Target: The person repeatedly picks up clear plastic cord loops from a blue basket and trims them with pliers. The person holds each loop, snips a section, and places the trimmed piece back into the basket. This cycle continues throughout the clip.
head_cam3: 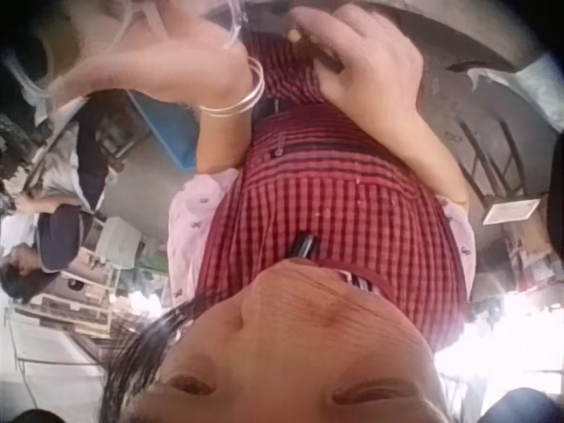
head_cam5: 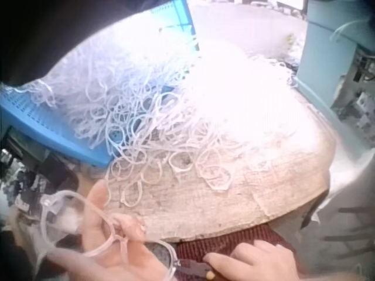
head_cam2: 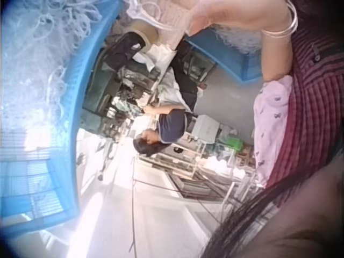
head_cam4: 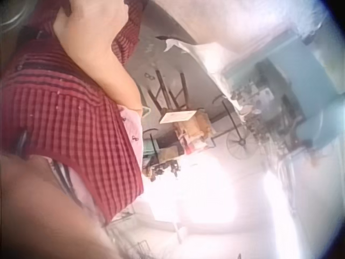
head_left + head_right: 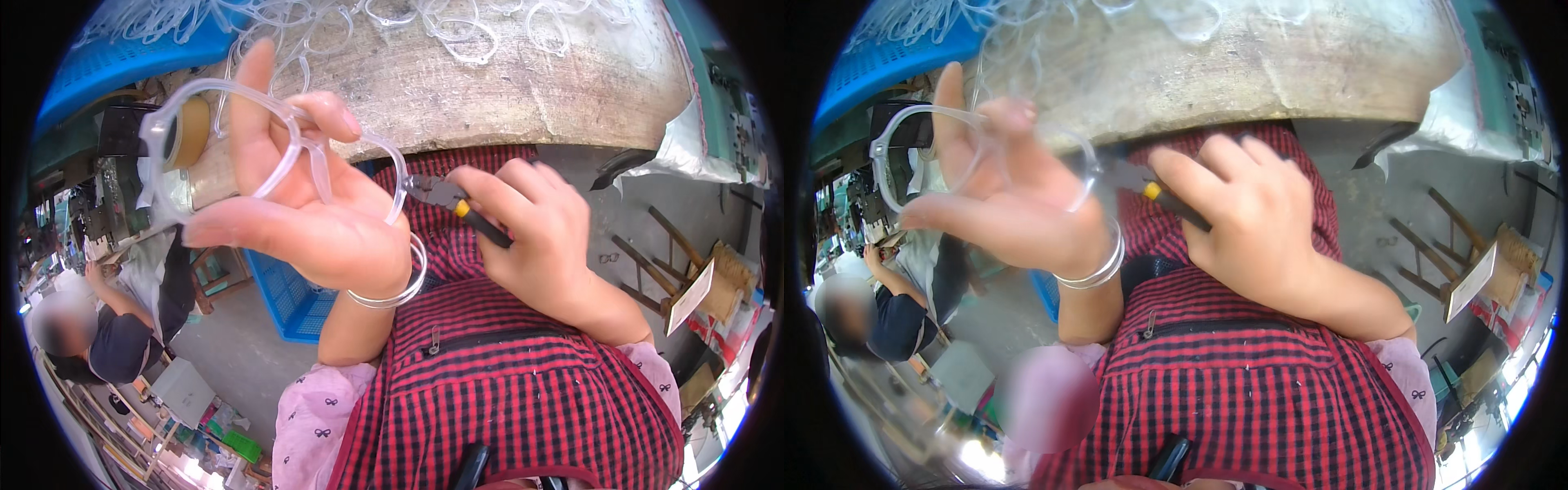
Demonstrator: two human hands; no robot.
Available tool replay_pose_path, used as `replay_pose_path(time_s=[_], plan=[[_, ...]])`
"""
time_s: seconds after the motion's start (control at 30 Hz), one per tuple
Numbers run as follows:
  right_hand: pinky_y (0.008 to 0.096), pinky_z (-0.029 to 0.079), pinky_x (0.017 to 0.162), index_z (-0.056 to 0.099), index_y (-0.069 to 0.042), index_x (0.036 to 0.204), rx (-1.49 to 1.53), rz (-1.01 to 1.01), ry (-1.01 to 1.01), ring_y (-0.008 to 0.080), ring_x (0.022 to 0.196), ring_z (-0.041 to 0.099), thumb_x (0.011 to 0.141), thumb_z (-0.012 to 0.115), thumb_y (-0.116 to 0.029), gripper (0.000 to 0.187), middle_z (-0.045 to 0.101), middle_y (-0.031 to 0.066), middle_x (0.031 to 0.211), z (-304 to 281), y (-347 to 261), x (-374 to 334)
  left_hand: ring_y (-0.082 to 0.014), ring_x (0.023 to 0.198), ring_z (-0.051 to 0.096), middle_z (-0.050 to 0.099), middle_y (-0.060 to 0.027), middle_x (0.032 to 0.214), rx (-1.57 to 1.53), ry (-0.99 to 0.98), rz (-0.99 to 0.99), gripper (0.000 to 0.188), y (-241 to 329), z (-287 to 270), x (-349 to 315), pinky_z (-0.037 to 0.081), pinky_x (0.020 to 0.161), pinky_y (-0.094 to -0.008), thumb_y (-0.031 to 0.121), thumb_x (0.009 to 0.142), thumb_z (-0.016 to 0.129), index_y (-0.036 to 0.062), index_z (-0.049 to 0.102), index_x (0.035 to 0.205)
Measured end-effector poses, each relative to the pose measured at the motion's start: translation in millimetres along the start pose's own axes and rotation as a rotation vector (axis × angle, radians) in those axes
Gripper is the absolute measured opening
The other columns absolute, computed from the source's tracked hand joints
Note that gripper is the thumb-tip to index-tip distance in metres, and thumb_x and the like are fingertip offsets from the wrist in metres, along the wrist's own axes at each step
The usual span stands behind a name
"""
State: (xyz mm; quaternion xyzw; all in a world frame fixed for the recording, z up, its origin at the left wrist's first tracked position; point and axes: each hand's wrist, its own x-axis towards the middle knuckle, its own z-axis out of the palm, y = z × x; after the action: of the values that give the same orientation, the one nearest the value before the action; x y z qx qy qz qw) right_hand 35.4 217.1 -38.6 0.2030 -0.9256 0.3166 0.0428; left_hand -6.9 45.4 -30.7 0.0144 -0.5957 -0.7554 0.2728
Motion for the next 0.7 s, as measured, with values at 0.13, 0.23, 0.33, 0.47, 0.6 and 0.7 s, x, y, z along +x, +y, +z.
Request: replay_pose_path(time_s=[0.13, 0.23, 0.33, 0.47, 0.6, 0.7], plan=[[0.0338, 0.05, 0.076, 0.071, -0.009, 0.115, 0.917, 0.286, -0.244, 0.024, 0.086, 0.065, 0.075, 0.076, -0.003, 0.041, 0.066, 0.0086, 0.095, -25.1, 29.8, 1.4, -0.0208, 0.07, 0.057, 0.059, -0.0105, 0.079, -0.153, -0.212, -0.344, 0.081, -0.4, -19.2, -10.6, 0.051, 0.066, -0.0298, 0.068, 0.102, 0.031, 0.0095, 0.025, 0.158], [0.0334, 0.047, 0.079, 0.07, -0.009, 0.123, 0.264, 0.011, 0.06, 0.0192, 0.088, 0.059, 0.073, 0.075, 0.0, 0.051, 0.065, 0.0073, 0.102, -43.2, 31.8, 17.1, -0.0218, 0.066, 0.056, 0.056, -0.0109, 0.075, -0.309, -0.414, -0.849, 0.074, 20.6, -11.6, -26.9, 0.048, 0.06, -0.0287, 0.065, 0.105, 0.022, 0.017, 0.021, 0.161], [0.0365, 0.046, 0.076, 0.071, -0.018, 0.125, -0.104, -0.114, 0.125, 0.0273, 0.084, 0.057, 0.066, 0.078, -0.002, 0.061, 0.06, 0.0095, 0.095, -50.7, 22.7, 32.9, -0.0211, 0.064, 0.056, 0.055, -0.0114, 0.073, -0.244, -0.412, -0.99, 0.078, 40.4, 7.0, -38.3, 0.046, 0.059, -0.0278, 0.067, 0.104, 0.018, 0.0156, 0.017, 0.162], [0.0381, 0.045, 0.073, 0.072, -0.023, 0.125, -0.217, -0.101, 0.147, 0.0289, 0.082, 0.056, 0.064, 0.079, -0.004, 0.064, 0.059, 0.0097, 0.096, -49.6, 16.6, 32.2, -0.0174, 0.067, 0.056, 0.057, -0.0096, 0.075, -0.238, -0.435, -0.975, 0.083, 41.1, 11.1, -40.8, 0.044, 0.062, -0.0259, 0.071, 0.102, 0.016, 0.0124, 0.018, 0.161], [0.0385, 0.046, 0.07, 0.071, -0.025, 0.128, -0.313, -0.064, 0.202, 0.0292, 0.08, 0.056, 0.063, 0.081, -0.008, 0.068, 0.059, 0.0093, 0.099, -45.1, 7.0, 22.8, -0.0117, 0.071, 0.054, 0.06, -0.0049, 0.079, -0.195, -0.459, -0.936, 0.091, 40.1, 14.1, -42.8, 0.042, 0.065, -0.024, 0.077, 0.098, 0.015, 0.0101, 0.019, 0.161], [0.0385, 0.046, 0.066, 0.07, -0.027, 0.13, -0.373, -0.024, 0.203, 0.0288, 0.079, 0.055, 0.065, 0.081, -0.011, 0.068, 0.058, 0.0082, 0.099, -40.9, 3.5, 18.9, -0.0111, 0.07, 0.052, 0.059, -0.0048, 0.078, -0.182, -0.46, -0.876, 0.093, 36.6, 17.0, -47.0, 0.041, 0.064, -0.0237, 0.077, 0.098, 0.016, 0.0087, 0.02, 0.16]])
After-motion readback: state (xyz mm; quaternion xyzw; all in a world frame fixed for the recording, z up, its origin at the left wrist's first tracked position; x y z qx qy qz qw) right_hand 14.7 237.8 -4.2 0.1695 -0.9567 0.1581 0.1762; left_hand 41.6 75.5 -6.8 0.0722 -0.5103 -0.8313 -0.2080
